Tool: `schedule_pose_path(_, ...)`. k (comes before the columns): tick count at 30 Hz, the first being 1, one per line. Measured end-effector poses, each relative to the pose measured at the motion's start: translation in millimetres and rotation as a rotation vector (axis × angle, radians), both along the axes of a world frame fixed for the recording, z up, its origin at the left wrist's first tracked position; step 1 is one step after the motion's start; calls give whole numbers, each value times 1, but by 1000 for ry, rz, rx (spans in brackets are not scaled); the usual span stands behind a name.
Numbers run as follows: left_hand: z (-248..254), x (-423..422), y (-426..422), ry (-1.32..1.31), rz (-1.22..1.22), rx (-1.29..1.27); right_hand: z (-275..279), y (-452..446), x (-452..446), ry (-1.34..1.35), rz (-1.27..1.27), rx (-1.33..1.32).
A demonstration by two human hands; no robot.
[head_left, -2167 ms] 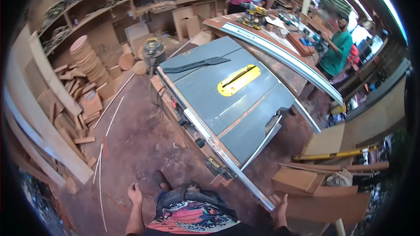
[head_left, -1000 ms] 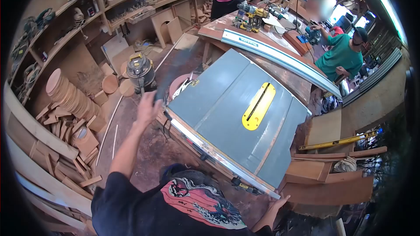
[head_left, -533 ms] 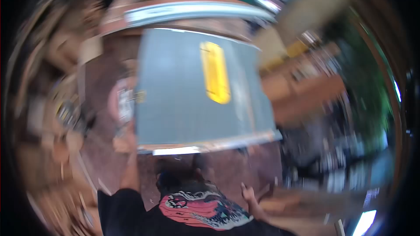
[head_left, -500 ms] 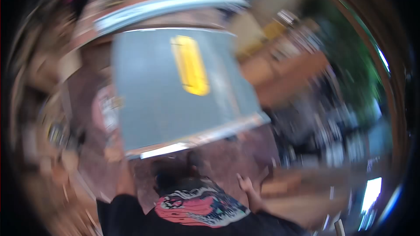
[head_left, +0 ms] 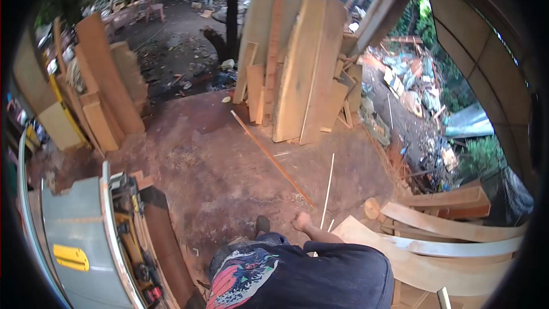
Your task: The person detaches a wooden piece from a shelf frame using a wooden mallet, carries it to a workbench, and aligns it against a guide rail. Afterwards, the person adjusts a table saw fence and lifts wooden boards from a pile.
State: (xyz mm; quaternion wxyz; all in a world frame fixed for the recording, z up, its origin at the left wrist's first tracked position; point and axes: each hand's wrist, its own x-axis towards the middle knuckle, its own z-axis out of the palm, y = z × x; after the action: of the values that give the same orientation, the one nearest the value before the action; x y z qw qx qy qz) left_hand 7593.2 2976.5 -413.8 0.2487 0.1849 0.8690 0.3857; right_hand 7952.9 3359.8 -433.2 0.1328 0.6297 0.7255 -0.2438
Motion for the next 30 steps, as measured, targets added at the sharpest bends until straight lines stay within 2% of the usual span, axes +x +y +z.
schedule_pose_path(6,0,-16,200,-88,-425,-52,-77,72,183,-12,-474,-45)
schedule_pose_path(7,-1,-18,226,-95,-473,-62,-131,67,197,-41,-649,272)
schedule_pose_path(9,-4,-30,266,-107,-517,-85,-73,89,205,123,-711,211)
schedule_pose_path(12,3,-63,288,-87,-561,-87,-49,68,207,202,-656,146)
schedule_pose_path(14,37,-64,327,36,-605,-12,-62,32,214,246,-537,118)
schedule_pose_path(15,138,-21,380,62,-449,-218,-84,23,235,261,-457,130)
schedule_pose_path(16,146,-13,413,233,-312,-284,-129,21,264,269,-364,179)
schedule_pose_path(17,133,-15,427,271,-264,-46,-208,7,311,308,-230,346)
schedule_pose_path(18,147,-9,451,97,-220,-14,-160,59,310,248,-296,202)
schedule_pose_path(19,162,1,468,73,-245,15,-119,82,297,190,-349,138)
schedule_pose_path(21,166,17,487,88,-345,202,-82,95,285,173,-433,104)
schedule_pose_path(22,175,44,497,77,-403,210,-61,91,273,179,-479,105)
schedule_pose_path(23,155,60,504,-54,-418,285,-48,99,253,191,-524,112)
schedule_pose_path(24,145,61,515,-206,-399,202,-24,111,231,183,-583,123)
schedule_pose_path(25,53,21,499,-6,-586,65,-5,113,218,190,-672,148)
schedule_pose_path(26,45,20,499,-103,-671,-111,10,128,211,206,-763,198)
schedule_pose_path(27,-23,0,491,-88,-712,-156,24,145,198,232,-844,261)
schedule_pose_path(28,-96,-19,478,16,-487,307,37,158,180,252,-909,326)
schedule_pose_path(30,-102,-33,535,-141,-728,171,54,189,160,372,-978,468)
